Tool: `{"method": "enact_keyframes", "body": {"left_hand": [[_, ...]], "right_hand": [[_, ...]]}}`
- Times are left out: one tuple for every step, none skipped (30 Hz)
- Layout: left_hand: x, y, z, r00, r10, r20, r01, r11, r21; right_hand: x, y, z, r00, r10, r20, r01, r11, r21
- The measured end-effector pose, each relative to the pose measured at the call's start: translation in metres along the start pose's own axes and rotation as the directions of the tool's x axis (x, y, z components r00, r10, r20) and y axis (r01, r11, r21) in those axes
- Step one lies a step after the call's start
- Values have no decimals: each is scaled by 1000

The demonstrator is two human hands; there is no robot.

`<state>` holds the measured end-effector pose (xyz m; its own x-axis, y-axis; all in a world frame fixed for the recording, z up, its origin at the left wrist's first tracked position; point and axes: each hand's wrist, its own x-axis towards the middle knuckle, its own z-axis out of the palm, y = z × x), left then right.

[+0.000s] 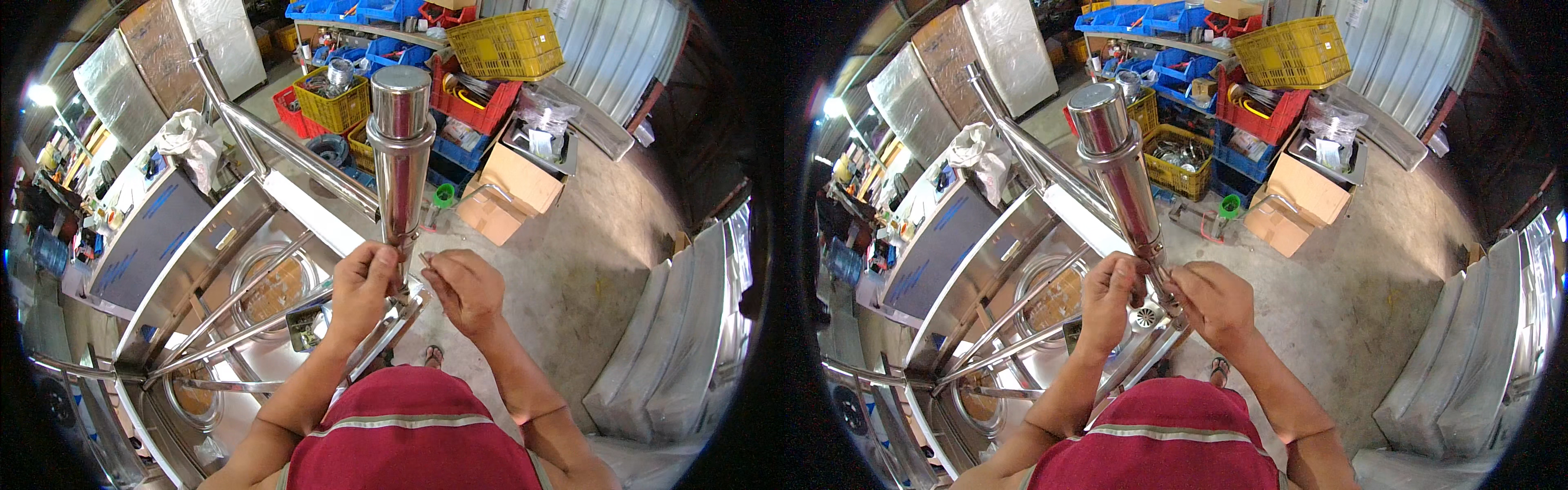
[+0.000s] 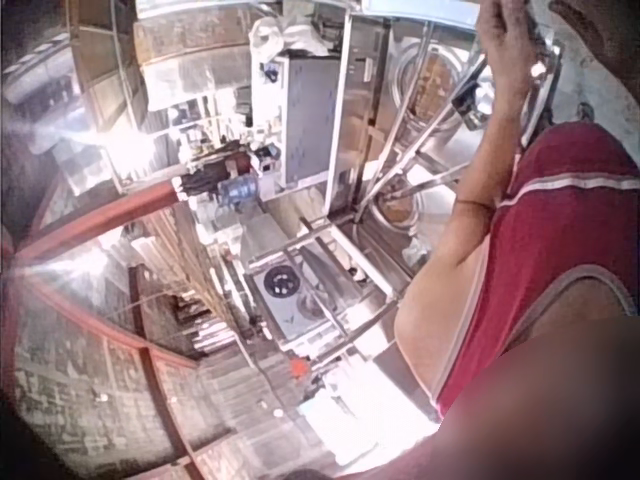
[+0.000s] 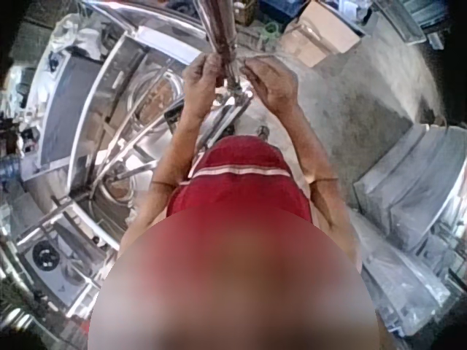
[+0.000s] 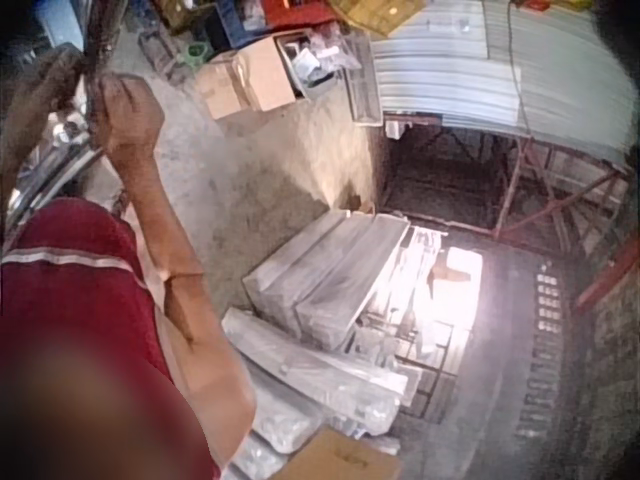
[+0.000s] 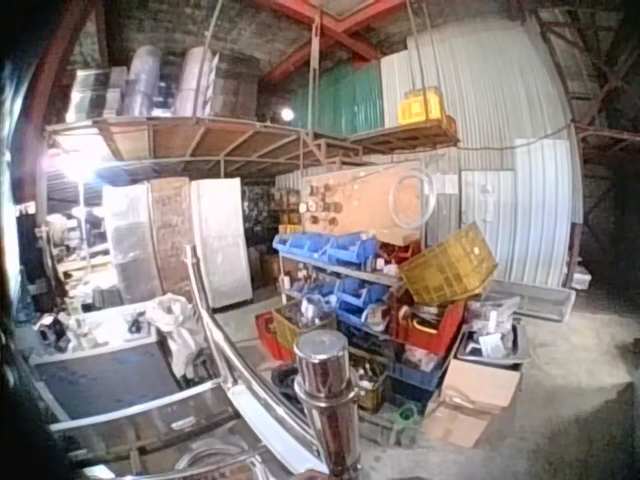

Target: The person assembles a stainless steel frame by inserting metal rods into a base and securing them with a small wrench. They tighten multiple joints on the frame and adjust the vertical posts.

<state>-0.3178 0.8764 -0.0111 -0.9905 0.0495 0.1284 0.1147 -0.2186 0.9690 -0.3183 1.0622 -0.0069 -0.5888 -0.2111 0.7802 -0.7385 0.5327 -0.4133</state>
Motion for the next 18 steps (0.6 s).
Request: {"method": "enact_keyframes", "body": {"left_hand": [[0, -1, -1, 999, -5, -36, 5, 1000, -2], [1, -3, -4, 997, -11, -72, 10, 1000, -4], [3, -6, -6, 994, -22, -109, 19, 1000, -25], [5, -8, -8, 993, -38, -108, 34, 999, -35], [7, -11, -9, 993, -35, -110, 33, 999, -24], [9, -14, -11, 993, -40, -113, 38, 999, -26], [11, -18, -12, 992, -55, -112, 52, 998, -34], [13, -20, -13, 992, -40, -119, 38, 999, -23], [16, -23, -14, 992, -35, -123, 34, 999, -17], [18, -25, -15, 991, -31, -127, 30, 999, -11], [20, -27, -15, 990, -29, -139, 25, 999, -31], [22, -28, -15, 988, -28, -152, 20, 998, -51], [25, -29, -15, 986, -32, -163, 20, 997, -75], [27, -29, -15, 986, -27, -166, 17, 998, -61], [30, -29, -15, 985, -29, -169, 21, 999, -50], [31, -29, -14, 983, -49, -179, 42, 998, -39], [33, -29, -14, 986, -37, -165, 31, 999, -39], [34, -29, -14, 986, -44, -159, 38, 999, -40]], "right_hand": [[2, 1, 1, 999, 28, -17, -28, 999, -17], [4, 2, 1, 997, 67, -36, -68, 997, -25], [6, 2, 2, 993, 106, -55, -108, 994, -32], [8, 3, 3, 992, 120, -45, -122, 991, -45], [9, 3, 4, 990, 134, -36, -136, 989, -59], [11, 3, 5, 989, 148, -26, -150, 986, -74], [12, 3, 6, 987, 159, -18, -160, 984, -75], [13, 3, 6, 985, 170, -9, -171, 982, -78], [14, 3, 6, 983, 182, -1, -181, 980, -81], [15, 3, 7, 984, 178, -5, -178, 980, -88], [15, 3, 7, 985, 174, -8, -174, 980, -96], [16, 3, 7, 983, 184, -4, -183, 978, -99], [17, 3, 6, 986, 165, -8, -164, 981, -107], [18, 4, 6, 987, 158, -3, -157, 981, -109], [18, 4, 6, 986, 169, 3, -167, 980, -108], [19, 3, 5, 990, 143, 6, -141, 982, -126], [19, 3, 5, 991, 134, 11, -131, 981, -142], [20, 2, 6, 992, 124, 15, -121, 981, -149]]}}
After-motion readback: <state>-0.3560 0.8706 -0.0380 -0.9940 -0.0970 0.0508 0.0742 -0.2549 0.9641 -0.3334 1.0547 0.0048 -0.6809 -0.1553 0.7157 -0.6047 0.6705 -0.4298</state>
